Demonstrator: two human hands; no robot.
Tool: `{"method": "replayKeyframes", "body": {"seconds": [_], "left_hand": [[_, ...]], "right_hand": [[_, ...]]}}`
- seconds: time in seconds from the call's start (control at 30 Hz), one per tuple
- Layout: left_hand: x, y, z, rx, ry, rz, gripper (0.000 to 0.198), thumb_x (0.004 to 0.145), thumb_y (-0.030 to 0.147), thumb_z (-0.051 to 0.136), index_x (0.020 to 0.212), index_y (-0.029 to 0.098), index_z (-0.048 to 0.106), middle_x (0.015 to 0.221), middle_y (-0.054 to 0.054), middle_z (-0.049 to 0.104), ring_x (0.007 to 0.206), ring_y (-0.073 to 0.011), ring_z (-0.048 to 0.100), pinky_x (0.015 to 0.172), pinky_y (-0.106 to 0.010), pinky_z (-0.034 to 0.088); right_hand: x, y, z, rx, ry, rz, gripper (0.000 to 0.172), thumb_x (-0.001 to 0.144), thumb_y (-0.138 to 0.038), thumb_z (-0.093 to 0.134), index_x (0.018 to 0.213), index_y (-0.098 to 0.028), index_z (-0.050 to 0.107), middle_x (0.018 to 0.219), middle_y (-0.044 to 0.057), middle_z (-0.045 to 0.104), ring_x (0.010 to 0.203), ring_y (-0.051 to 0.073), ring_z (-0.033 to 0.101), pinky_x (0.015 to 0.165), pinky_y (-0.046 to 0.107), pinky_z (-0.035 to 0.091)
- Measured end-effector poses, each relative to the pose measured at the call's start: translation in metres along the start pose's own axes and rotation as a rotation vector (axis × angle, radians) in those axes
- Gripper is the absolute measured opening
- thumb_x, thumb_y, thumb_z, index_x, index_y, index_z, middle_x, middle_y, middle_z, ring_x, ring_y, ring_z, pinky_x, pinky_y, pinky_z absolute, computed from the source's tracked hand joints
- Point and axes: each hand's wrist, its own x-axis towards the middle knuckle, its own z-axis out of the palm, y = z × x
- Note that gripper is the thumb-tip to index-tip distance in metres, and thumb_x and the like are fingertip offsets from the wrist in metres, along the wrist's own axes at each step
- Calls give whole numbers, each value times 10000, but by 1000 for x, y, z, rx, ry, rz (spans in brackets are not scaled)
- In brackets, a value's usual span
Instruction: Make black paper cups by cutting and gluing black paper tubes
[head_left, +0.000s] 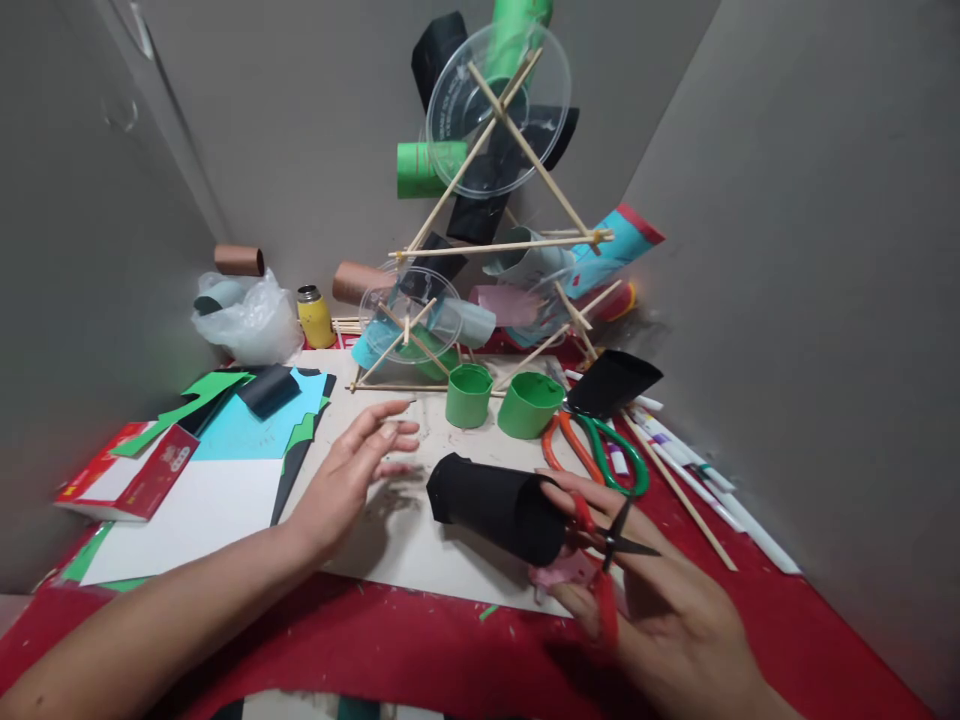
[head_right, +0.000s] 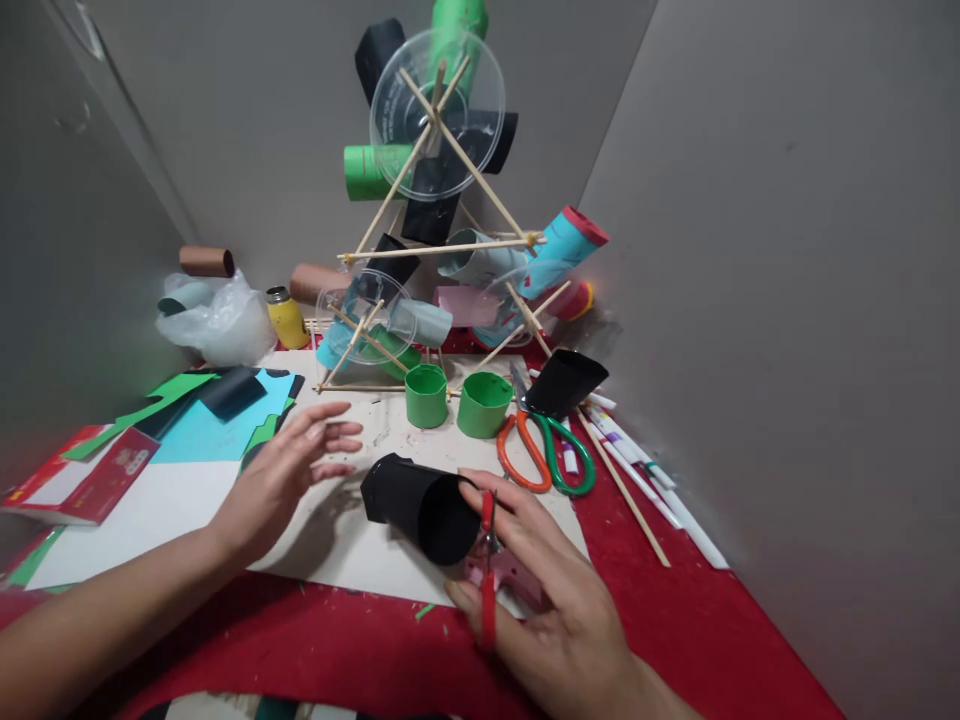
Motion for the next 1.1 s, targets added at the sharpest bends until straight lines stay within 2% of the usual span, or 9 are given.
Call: {"method": "replayKeyframes", "body": {"seconds": [0.07,0.13,0.27,0.37,0.57,0.73,0.87,0.97,1.1], "left_hand": [[-6,-16,2,-119,-34,-166,539,920,570,579,1339,235,518,1309,-142,600,1131,-247,617,936,-410,517],[-13,-31,8,-208,-93,-261,553,924,580,570,1360,247,498,1330,-142,599,1152,-251,622,974,-428,501],[-20,-45,21,-318,-185,-275,456,951,537,555,1316,264,561,1351,-101,599,1210,-246,592,985,-410,518],[-19,-47,25,-371,-166,-290,438,929,508,602,1263,226,607,1337,-114,590,1151,-259,611,914,-407,570],[-19,-47,29,-435,-92,-400,372,913,424,642,1117,113,641,1083,-147,654,932,-243,655,759,-372,607],[-17,-46,29,-464,-102,-437,325,954,368,576,1102,87,643,1024,-165,678,866,-241,677,710,-370,610],[-11,-46,25,-536,-120,-555,321,989,323,476,1120,80,639,986,-174,712,802,-235,716,661,-339,607],[-4,-49,18,-612,-129,-653,363,991,345,431,1092,64,637,968,-184,727,782,-268,746,639,-330,599],[5,-51,6,-700,-159,-658,418,986,365,418,1111,20,621,994,-208,727,775,-275,751,638,-320,594]], "right_hand": [[-1,2,1,18,5,26,557,925,-193,652,1449,-324,513,1450,118,497,1284,298,559,870,320,624],[-2,3,2,10,-7,21,566,930,-186,641,1458,-331,497,1452,109,499,1309,299,536,905,337,613],[-2,3,2,-43,-26,-7,571,921,-219,674,1458,-312,505,1452,110,503,1297,292,547,1042,382,529],[-3,2,3,-18,-26,0,532,918,-237,689,1428,-285,546,1404,126,536,1239,275,596,970,322,573],[-1,-3,3,115,-132,92,576,911,-208,693,1444,-337,518,1419,120,505,1242,285,589,765,242,624],[-1,-4,2,139,-163,142,619,888,-245,729,1447,-381,501,1456,94,474,1222,276,597,751,238,612],[1,-5,1,158,-153,105,611,887,-349,739,1449,-375,501,1478,85,470,1294,288,538,869,281,597],[3,-5,-3,135,-107,85,557,901,-334,726,1419,-368,523,1436,79,515,1175,239,626,860,256,599],[5,-5,-8,23,-87,25,378,944,-318,663,1314,-321,587,1352,85,595,1140,231,650,837,240,601]]}}
